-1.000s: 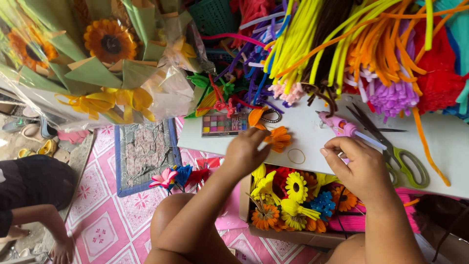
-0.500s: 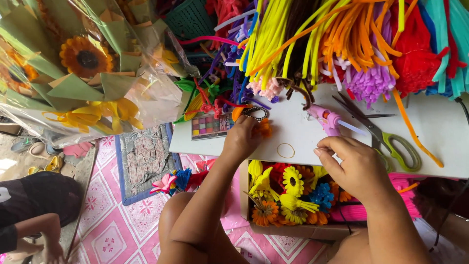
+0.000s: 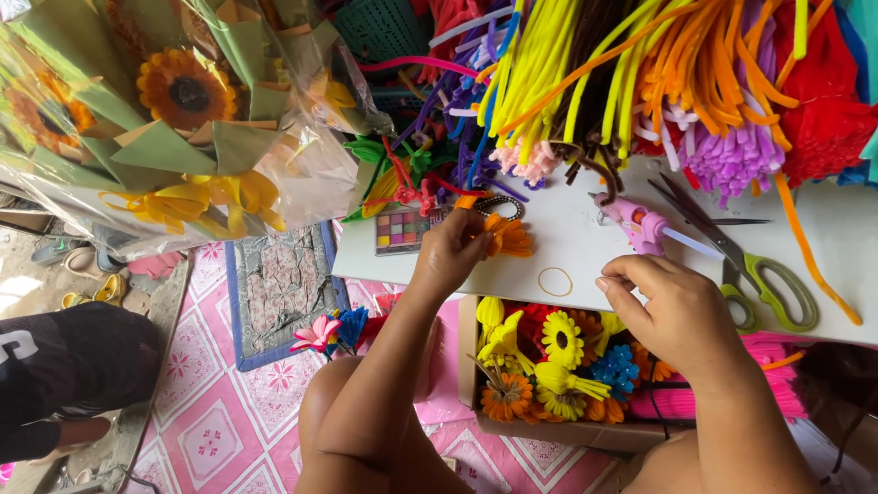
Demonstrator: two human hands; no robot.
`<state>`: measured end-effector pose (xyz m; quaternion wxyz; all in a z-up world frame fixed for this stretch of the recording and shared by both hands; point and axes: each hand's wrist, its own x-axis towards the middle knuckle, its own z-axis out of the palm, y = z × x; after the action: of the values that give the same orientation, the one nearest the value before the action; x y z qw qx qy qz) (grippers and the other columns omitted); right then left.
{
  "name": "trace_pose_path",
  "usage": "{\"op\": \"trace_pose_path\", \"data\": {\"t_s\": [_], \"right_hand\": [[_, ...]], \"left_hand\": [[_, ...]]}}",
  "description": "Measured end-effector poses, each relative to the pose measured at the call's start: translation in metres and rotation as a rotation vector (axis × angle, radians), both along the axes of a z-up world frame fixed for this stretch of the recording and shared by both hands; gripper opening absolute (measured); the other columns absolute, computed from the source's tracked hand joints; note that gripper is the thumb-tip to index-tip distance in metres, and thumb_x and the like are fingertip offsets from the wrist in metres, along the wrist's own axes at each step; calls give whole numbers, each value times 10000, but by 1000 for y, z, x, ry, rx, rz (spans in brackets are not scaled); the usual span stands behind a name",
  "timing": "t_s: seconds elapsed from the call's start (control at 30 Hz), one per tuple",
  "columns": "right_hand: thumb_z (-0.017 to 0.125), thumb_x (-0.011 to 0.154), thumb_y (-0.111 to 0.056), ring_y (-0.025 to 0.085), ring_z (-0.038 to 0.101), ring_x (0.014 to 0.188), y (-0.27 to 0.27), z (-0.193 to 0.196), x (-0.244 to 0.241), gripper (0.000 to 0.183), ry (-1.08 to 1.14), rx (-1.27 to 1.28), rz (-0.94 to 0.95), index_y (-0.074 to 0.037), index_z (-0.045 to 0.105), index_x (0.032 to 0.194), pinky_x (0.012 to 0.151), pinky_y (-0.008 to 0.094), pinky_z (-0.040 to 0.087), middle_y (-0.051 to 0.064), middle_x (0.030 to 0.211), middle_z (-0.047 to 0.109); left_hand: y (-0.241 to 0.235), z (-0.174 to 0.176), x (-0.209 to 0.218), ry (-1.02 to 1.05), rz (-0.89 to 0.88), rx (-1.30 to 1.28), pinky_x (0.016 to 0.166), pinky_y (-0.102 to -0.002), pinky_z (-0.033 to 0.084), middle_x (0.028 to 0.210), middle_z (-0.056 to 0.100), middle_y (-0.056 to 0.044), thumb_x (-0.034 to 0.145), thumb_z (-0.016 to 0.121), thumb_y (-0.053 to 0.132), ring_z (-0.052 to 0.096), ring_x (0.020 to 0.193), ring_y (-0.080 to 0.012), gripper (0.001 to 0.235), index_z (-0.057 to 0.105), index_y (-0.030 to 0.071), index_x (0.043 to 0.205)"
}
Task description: Folding and gluing orange pipe cleaner stems to create decorative flower petals.
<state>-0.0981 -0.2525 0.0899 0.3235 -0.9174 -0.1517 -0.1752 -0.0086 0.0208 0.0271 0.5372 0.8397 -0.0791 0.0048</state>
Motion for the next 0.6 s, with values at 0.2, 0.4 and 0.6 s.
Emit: {"op": "trace_pose_path", "data": {"t_s": [0.2, 0.4, 0.6], "right_hand": [[742, 866, -98, 210, 645, 633, 4, -2, 1, 113, 16, -24, -1, -67, 717, 972, 586, 339, 492, 32, 853, 751], [742, 858, -89, 218, 654, 655, 1, -4, -3, 129, 13, -13, -10, -63, 720, 982, 611, 341, 501, 34, 878, 756], [696, 849, -63, 241, 640, 625, -11, -3, -3, 174, 20, -32, -19, -101, 724, 1016, 599, 370, 501, 36, 850, 747]], "left_hand": [[1, -5, 6, 79, 6, -97, 549, -255, 574, 786, 750, -94, 944, 672, 81, 698, 595, -151, 140, 635, -14, 1039], [-9, -18, 14, -245, 153, 285, 547, -343, 539, 791, 742, -113, 913, 725, 290, 693, 597, -240, 278, 658, 36, 1004], [8, 9, 4, -394, 172, 209, 607, -313, 519, 930, 667, -78, 876, 723, 145, 611, 672, -192, 242, 633, 46, 1078]]}}
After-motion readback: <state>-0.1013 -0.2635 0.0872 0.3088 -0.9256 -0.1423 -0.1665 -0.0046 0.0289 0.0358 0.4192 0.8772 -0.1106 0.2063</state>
